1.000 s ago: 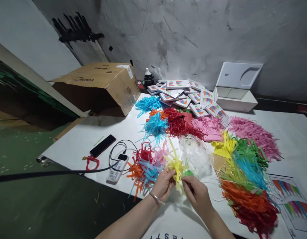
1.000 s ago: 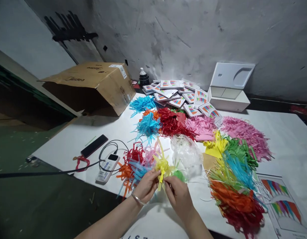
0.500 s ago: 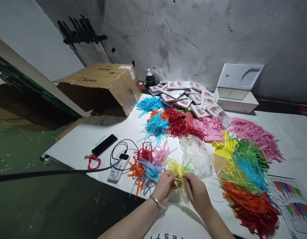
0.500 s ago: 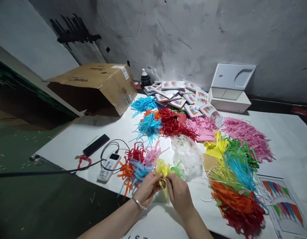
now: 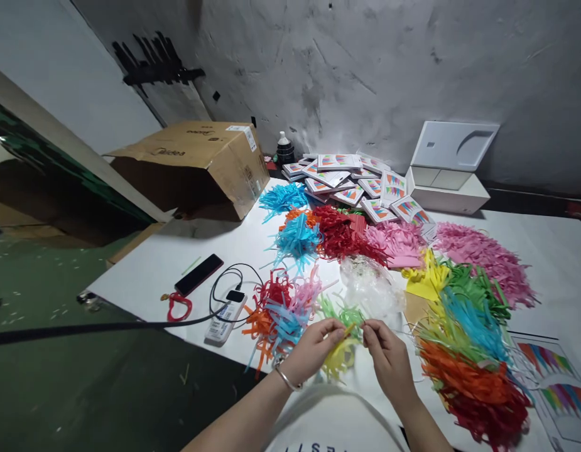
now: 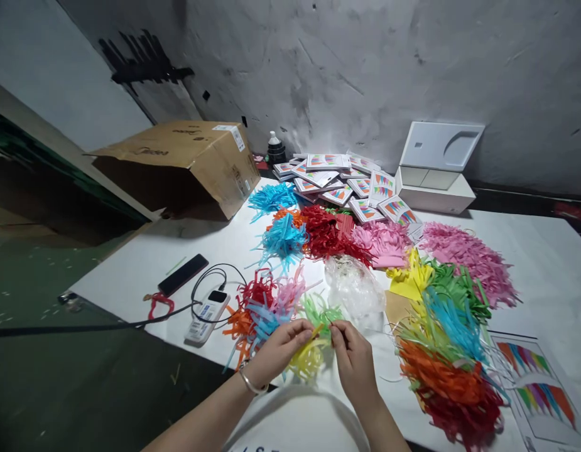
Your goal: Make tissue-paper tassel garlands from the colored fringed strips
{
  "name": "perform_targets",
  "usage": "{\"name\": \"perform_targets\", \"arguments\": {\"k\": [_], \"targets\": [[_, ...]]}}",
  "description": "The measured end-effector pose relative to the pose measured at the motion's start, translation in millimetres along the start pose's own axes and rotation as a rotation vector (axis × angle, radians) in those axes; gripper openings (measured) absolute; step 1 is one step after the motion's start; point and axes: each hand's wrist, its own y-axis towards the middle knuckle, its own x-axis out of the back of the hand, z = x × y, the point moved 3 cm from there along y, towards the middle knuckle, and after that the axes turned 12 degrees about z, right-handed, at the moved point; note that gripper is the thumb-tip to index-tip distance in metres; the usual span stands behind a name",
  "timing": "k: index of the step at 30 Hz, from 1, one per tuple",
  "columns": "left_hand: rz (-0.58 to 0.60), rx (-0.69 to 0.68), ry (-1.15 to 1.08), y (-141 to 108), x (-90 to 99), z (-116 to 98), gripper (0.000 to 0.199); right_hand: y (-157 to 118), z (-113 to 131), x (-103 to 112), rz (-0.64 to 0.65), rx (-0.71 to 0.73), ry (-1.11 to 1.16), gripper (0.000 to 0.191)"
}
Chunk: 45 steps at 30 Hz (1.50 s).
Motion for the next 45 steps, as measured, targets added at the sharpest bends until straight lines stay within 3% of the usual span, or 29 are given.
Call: {"name": "perform_targets", "arguments": {"k": [4, 12, 23, 33, 45], "targets": [[-0.066, 0.054, -0.453, 0, -0.9, 18, 0.03, -5, 7, 0, -0.005, 0.022, -0.135, 0.026], [-0.03, 0.104, -0.746, -1, -13.1, 16, 0.031, -7, 20, -8, 0.03, 0.089, -0.252, 0.024], [-0.011, 0.058, -0.823, 2, -14.0, 16, 0.026, -7, 18, -7, 0.017, 0.087, -0.229, 0.023], [-0.023, 0.013, -0.715, 3, -12.0, 23, 0.026, -7, 19, -2, -0.033, 0.089, -0.251, 0.025], [-0.191, -0.007, -0.434, 2, -7.9, 17, 0.025, -6, 21, -8, -0.043, 0.138, -0.347, 0.022]]}}
